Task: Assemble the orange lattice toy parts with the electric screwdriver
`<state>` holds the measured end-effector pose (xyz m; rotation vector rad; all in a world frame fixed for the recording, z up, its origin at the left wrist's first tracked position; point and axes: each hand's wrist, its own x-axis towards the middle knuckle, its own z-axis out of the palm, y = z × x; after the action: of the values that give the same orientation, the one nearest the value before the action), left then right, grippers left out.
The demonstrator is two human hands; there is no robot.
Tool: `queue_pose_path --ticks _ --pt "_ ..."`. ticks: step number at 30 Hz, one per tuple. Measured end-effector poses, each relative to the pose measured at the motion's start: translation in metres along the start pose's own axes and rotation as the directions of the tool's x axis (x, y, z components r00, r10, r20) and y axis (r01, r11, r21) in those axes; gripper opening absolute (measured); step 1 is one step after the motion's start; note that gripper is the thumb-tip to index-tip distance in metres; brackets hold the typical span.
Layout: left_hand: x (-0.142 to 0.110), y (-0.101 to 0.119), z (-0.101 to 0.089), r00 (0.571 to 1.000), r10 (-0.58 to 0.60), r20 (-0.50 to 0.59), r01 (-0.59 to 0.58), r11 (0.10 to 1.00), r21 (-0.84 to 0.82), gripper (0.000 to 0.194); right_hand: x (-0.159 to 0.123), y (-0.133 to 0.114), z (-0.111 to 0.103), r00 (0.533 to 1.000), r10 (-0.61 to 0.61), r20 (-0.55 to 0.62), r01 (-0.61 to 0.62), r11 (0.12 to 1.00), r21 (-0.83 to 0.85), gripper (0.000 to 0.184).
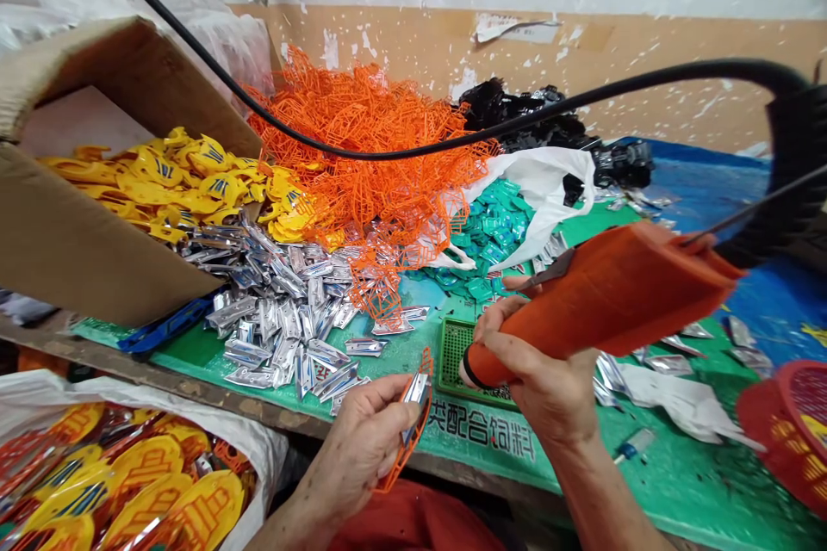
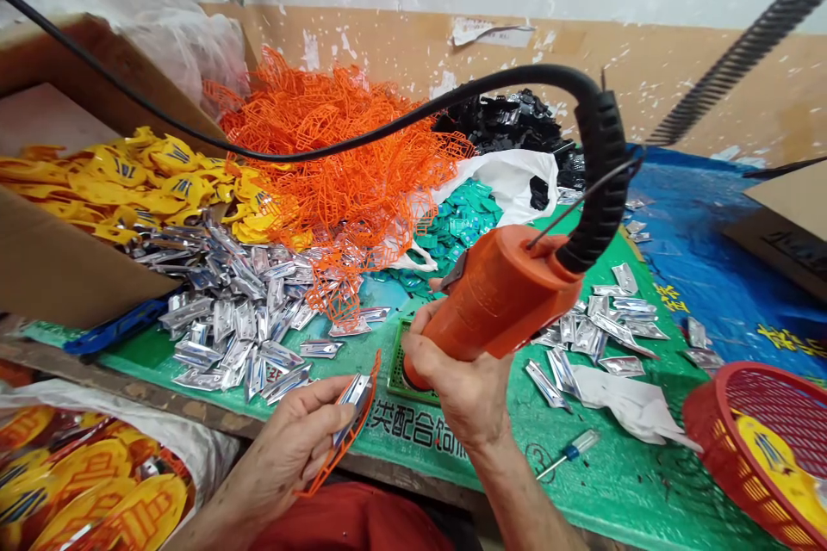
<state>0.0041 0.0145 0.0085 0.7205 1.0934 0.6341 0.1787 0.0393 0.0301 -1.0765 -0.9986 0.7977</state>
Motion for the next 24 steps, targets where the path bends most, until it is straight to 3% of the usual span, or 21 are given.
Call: queue_pose_path --ticks 16,24 --pt "0.002 -0.001 0.001 0.999 0.017 0.029 -0.017 1.0 -0.007 0.029 0.009 -0.021 0.004 0.991 0.053 -0.123 -0.029 0.982 0.188 0.035" --pt "0.003 -0.002 0.003 0.999 0.036 -0.007 -0.036 0.999 -0.016 0.03 0.006 -0.048 0.011 0.999 0.023 0.027 -0.031 0.944 0.328 0.032"
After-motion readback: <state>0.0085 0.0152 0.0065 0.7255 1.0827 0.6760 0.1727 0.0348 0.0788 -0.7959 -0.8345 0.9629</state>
